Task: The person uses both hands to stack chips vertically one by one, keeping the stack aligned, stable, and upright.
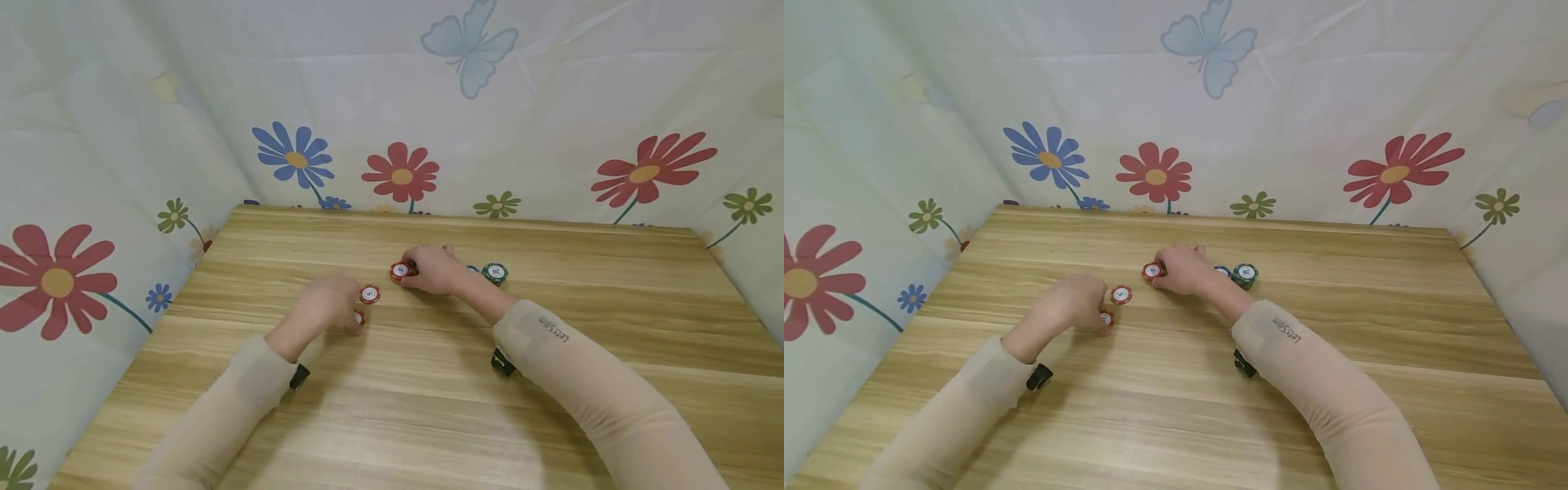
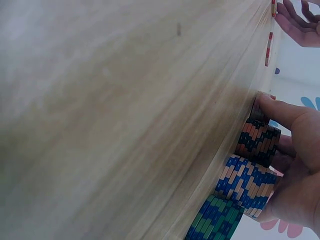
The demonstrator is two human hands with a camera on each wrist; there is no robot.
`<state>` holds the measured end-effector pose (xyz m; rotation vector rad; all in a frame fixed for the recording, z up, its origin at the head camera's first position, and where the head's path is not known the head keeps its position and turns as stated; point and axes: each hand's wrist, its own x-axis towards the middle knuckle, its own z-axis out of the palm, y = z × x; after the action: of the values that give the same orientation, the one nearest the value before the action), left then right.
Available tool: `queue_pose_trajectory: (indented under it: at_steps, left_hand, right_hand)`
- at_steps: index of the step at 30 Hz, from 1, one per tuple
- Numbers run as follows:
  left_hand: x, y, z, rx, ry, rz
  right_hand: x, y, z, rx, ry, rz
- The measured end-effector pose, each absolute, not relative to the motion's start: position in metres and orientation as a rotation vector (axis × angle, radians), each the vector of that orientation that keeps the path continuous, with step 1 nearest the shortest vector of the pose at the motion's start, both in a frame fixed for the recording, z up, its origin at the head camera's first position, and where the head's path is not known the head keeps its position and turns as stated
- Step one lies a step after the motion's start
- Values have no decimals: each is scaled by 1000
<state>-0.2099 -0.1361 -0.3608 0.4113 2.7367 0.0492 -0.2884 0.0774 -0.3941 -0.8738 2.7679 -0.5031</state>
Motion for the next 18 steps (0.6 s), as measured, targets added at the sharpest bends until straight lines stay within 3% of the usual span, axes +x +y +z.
queue_pose_trajectory:
  at_steps: [18]
  left_hand:
    - [-209, -128, -357, 483, 2765, 104]
  right_hand:
    - [-289, 78, -395, -891, 2797, -481]
